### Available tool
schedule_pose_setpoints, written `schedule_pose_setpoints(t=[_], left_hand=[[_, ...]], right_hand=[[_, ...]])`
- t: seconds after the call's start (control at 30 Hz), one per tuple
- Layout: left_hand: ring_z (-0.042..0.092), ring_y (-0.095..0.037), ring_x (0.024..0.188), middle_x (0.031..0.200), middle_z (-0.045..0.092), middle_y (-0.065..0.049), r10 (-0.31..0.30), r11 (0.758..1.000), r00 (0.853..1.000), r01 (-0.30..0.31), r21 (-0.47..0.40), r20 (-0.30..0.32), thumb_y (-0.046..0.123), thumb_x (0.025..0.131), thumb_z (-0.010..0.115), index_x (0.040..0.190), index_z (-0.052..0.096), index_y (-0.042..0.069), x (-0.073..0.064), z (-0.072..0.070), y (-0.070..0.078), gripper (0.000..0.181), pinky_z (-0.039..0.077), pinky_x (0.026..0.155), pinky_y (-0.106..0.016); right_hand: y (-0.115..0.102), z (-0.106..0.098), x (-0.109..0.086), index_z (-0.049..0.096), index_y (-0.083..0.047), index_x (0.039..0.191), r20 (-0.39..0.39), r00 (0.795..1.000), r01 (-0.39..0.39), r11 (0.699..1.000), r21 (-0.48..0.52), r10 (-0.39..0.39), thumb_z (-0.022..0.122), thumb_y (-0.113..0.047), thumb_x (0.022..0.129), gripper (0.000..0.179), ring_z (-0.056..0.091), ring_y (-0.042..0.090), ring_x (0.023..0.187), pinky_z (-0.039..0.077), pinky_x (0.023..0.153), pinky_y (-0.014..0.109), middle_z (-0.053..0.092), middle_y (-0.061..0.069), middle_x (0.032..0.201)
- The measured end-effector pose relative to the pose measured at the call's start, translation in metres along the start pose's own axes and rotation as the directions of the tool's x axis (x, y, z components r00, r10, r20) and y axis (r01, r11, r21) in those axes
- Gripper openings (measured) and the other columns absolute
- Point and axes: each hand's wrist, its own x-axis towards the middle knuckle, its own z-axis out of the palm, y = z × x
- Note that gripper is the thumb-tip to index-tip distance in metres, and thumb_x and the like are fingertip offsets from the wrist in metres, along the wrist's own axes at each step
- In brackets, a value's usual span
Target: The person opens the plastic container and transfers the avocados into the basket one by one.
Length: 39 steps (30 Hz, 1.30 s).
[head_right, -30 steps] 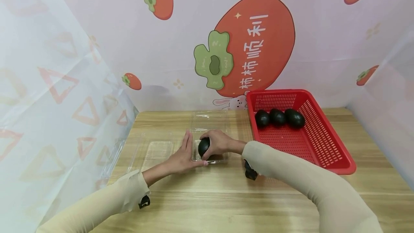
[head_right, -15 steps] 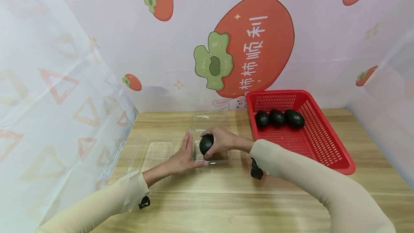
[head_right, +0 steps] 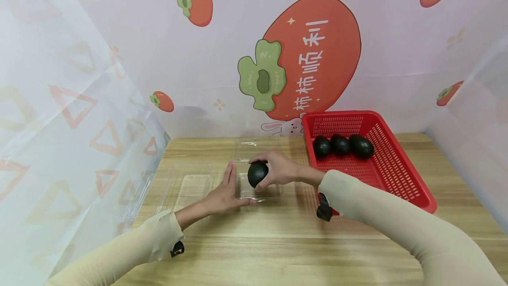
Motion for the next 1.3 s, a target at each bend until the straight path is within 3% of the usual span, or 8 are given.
schedule_pose_setpoints(t=[0.6,0.9,1.3], left_hand=[[0.019,-0.046,0.158,0.173,-0.016,-0.028,0.041,0.999,0.999,-0.041,0.011,-0.012,0.061,0.094,0.073,0.164,-0.009,-0.009,0.001,0.0,-0.001,0.129,0.035,0.121,-0.057],[0.023,-0.047,0.157,0.175,-0.017,-0.023,0.024,1.0,1.0,-0.024,-0.008,-0.017,0.065,0.091,0.074,0.166,-0.008,-0.004,0.0,0.0,-0.001,0.132,0.039,0.119,-0.056],[0.026,-0.05,0.155,0.174,-0.016,-0.026,0.04,0.999,0.999,-0.04,-0.011,-0.019,0.061,0.093,0.074,0.165,-0.009,-0.007,-0.003,-0.002,-0.001,0.13,0.038,0.119,-0.057]], right_hand=[[-0.006,-0.027,-0.032,0.066,-0.018,0.143,-0.038,0.999,-0.008,0.999,-0.048,0.007,0.095,-0.028,0.075,0.075,0.057,0.03,0.128,0.056,0.098,0.047,0.066,0.005,0.141],[-0.003,-0.044,-0.048,0.064,-0.026,0.144,-0.061,0.995,-0.077,0.996,-0.034,0.075,0.096,-0.032,0.074,0.077,0.054,0.031,0.131,0.059,0.094,0.043,0.064,0.002,0.141],[0.006,-0.064,-0.065,0.063,-0.027,0.145,-0.091,0.99,-0.107,0.994,-0.019,0.105,0.096,-0.028,0.073,0.078,0.061,0.031,0.121,0.061,0.089,0.038,0.062,0.005,0.143]])
